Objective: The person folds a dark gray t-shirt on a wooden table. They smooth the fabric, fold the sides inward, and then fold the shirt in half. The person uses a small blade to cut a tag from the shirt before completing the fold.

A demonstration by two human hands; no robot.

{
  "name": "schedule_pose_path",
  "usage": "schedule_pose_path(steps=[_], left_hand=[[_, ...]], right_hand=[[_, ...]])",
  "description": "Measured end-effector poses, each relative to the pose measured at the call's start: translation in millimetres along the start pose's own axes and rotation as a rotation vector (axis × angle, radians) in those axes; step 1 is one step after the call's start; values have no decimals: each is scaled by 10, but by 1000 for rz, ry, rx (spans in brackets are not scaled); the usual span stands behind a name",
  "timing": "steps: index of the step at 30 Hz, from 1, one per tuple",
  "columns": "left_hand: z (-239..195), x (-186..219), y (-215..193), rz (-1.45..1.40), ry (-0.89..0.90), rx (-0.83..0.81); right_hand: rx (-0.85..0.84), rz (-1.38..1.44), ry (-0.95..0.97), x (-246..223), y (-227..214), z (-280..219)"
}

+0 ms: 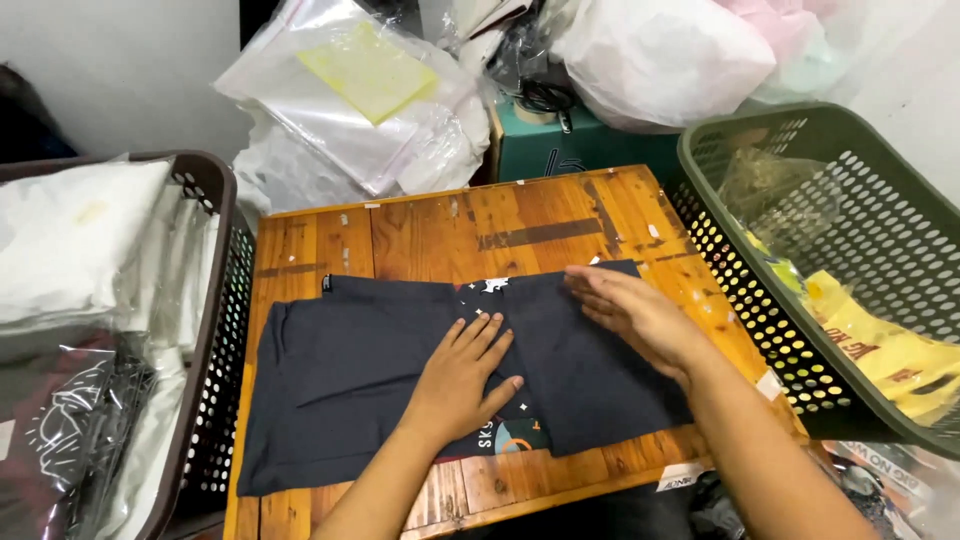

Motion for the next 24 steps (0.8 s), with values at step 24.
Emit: schedule_pose_path(steps=[24], left_hand=[[510, -393, 144, -156, -560, 298]], right_hand=[[316, -1175, -159, 629, -862, -155]])
Point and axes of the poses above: each hand's wrist, its own z-axis towards the middle knuckle, its own y-axis out of the palm, x = y × z, the point moved 9 cm from there along z, towards the middle knuckle, and after that the axes turned 6 degrees about x, right-handed, at the moved point
